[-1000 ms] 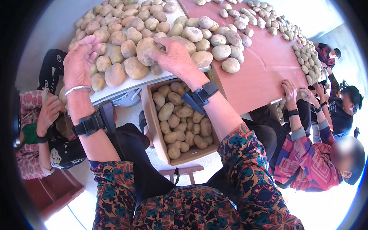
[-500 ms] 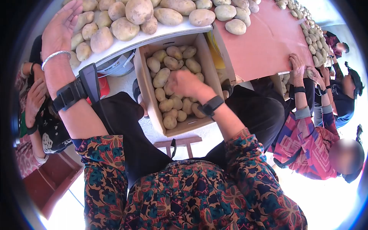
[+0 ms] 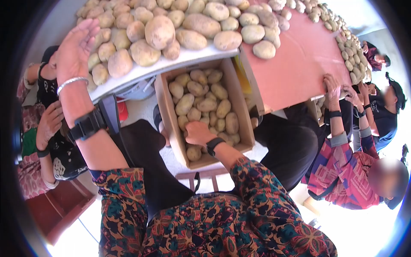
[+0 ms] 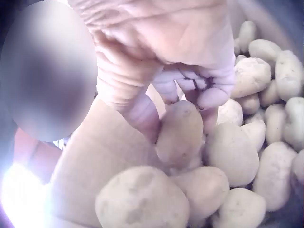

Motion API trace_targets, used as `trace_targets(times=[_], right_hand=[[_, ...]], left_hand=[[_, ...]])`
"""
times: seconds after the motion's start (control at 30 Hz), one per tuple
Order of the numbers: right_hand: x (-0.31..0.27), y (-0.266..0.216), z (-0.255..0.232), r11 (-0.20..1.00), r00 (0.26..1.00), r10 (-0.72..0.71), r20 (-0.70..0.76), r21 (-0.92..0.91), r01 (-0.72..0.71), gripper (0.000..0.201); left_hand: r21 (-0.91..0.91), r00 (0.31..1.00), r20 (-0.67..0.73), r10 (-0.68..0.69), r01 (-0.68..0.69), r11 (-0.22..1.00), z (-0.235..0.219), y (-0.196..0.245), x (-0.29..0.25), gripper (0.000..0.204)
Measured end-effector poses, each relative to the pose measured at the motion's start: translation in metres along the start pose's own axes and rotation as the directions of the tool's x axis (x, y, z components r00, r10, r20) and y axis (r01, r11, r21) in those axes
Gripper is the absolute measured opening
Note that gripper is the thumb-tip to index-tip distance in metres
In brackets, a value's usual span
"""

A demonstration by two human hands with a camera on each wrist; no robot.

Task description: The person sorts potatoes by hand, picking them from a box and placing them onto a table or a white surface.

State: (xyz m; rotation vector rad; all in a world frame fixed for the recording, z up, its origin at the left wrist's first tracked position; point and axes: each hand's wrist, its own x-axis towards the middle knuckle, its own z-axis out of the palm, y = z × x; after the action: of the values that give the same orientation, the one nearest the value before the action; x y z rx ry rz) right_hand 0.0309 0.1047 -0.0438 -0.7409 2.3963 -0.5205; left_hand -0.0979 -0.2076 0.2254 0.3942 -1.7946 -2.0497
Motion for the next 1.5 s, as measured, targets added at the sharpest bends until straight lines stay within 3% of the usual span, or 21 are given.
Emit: trace_targets(times=[0.07,0.13,0.17,0.23,0.3,0.37,0.4,0.47,0.6,0.67,0.7,0.8,0.83,0.9,0.97,1.03,1.1,1.17,1.3,1.37,1.5], right_hand=[[0.0,0.01,-0.015,0.996,0.998,0.035,-0.044,0.082,-0.032,0.039],[-0.006,0.008,-0.042,0.819,0.947,0.296,0.122,0.477,-0.318,0.041],[-0.011,0.002,-0.061,0.825,0.95,0.292,0.114,0.472,-0.31,0.041],[-0.017,-0.009,-0.095,0.504,0.912,0.336,0.235,0.773,-0.385,0.045],[-0.017,-0.013,-0.112,0.434,0.925,0.314,0.213,0.835,-0.339,0.044],[-0.02,-0.031,-0.136,0.158,0.967,0.243,0.071,0.981,-0.112,0.042],[-0.019,-0.038,-0.148,0.164,0.969,0.239,0.066,0.981,-0.107,0.042],[-0.015,-0.053,-0.171,0.117,0.981,0.141,-0.136,0.986,0.12,0.04],[-0.003,-0.091,-0.211,0.278,0.934,0.139,-0.328,0.919,0.281,0.042],[0.007,-0.115,-0.223,0.49,0.8,0.041,-0.599,0.71,0.506,0.04],[0.015,-0.124,-0.227,0.488,0.801,0.039,-0.598,0.711,0.506,0.04],[0.04,-0.148,-0.239,0.82,0.572,-0.124,-0.811,0.24,0.519,0.042],[0.051,-0.152,-0.24,0.818,0.571,-0.125,-0.811,0.241,0.522,0.042],[0.071,-0.159,-0.24,0.877,0.371,-0.276,-0.886,-0.074,0.475,0.038],[0.091,-0.166,-0.239,0.885,0.332,-0.305,-0.893,-0.137,0.446,0.034],[0.109,-0.166,-0.235,0.832,0.282,-0.531,-0.799,-0.427,0.354,0.034],[0.112,-0.162,-0.226,0.815,0.301,-0.572,-0.763,-0.485,0.318,0.027],[0.102,-0.158,-0.222,0.786,0.484,-0.617,-0.62,-0.51,0.349,0.018],[0.057,-0.148,-0.22,0.838,0.477,-0.532,-0.7,-0.352,0.418,0.01],[0.029,-0.138,-0.214,0.851,0.457,-0.371,-0.808,-0.1,0.515,0.009],[-0.007,-0.089,-0.185,0.952,0.709,-0.149,-0.689,0.095,0.292,0.014]], left_hand=[[-0.017,1.0,0.01,0.017,-0.017,1.0,-0.003,0.001,-0.001,0.03],[-0.04,1.0,0.019,0.013,-0.012,0.999,-0.005,0.0,-0.004,0.029],[-0.045,1.0,0.015,0.023,-0.022,0.999,-0.004,0.001,-0.007,0.029],[-0.045,0.999,-0.006,0.033,-0.034,0.998,-0.002,0.003,-0.012,0.028],[-0.062,0.999,-0.021,0.036,-0.037,0.997,-0.004,0.001,-0.012,0.028],[-0.081,0.999,-0.032,0.015,-0.017,0.997,-0.006,0.001,-0.011,0.025],[-0.084,0.999,-0.035,0.021,-0.024,0.996,-0.006,0.001,-0.011,0.025],[-0.068,0.998,-0.062,0.019,-0.023,0.997,-0.006,0.0,-0.012,0.025],[0.007,0.999,-0.035,0.011,-0.011,1.0,-0.003,-0.003,-0.012,0.025],[0.164,1.0,0.019,0.01,-0.013,0.986,-0.003,-0.004,-0.015,0.025],[0.166,1.0,0.017,0.009,-0.012,0.986,-0.004,-0.006,-0.013,0.025],[0.291,1.0,0.024,-0.017,0.01,0.957,-0.007,-0.013,-0.009,0.025],[0.31,0.999,0.011,-0.049,0.043,0.95,-0.007,-0.014,-0.009,0.025],[0.33,0.996,-0.004,-0.085,0.081,0.941,-0.004,-0.016,-0.01,0.024],[0.359,0.988,0.061,-0.144,0.113,0.927,0.0,-0.017,-0.012,0.025],[0.457,0.978,0.103,-0.179,0.113,0.882,0.0,-0.018,-0.009,0.028],[0.547,0.967,0.139,-0.213,0.105,0.83,-0.003,-0.023,-0.005,0.031],[0.763,0.967,0.228,-0.111,-0.106,0.638,-0.009,-0.033,-0.003,0.033],[0.754,0.961,0.274,-0.037,-0.191,0.628,-0.018,-0.039,-0.004,0.035],[0.715,0.94,0.342,-0.006,-0.256,0.651,-0.023,-0.04,-0.004,0.037],[0.754,0.941,0.333,-0.049,-0.235,0.613,-0.024,-0.041,0.0,0.038]])
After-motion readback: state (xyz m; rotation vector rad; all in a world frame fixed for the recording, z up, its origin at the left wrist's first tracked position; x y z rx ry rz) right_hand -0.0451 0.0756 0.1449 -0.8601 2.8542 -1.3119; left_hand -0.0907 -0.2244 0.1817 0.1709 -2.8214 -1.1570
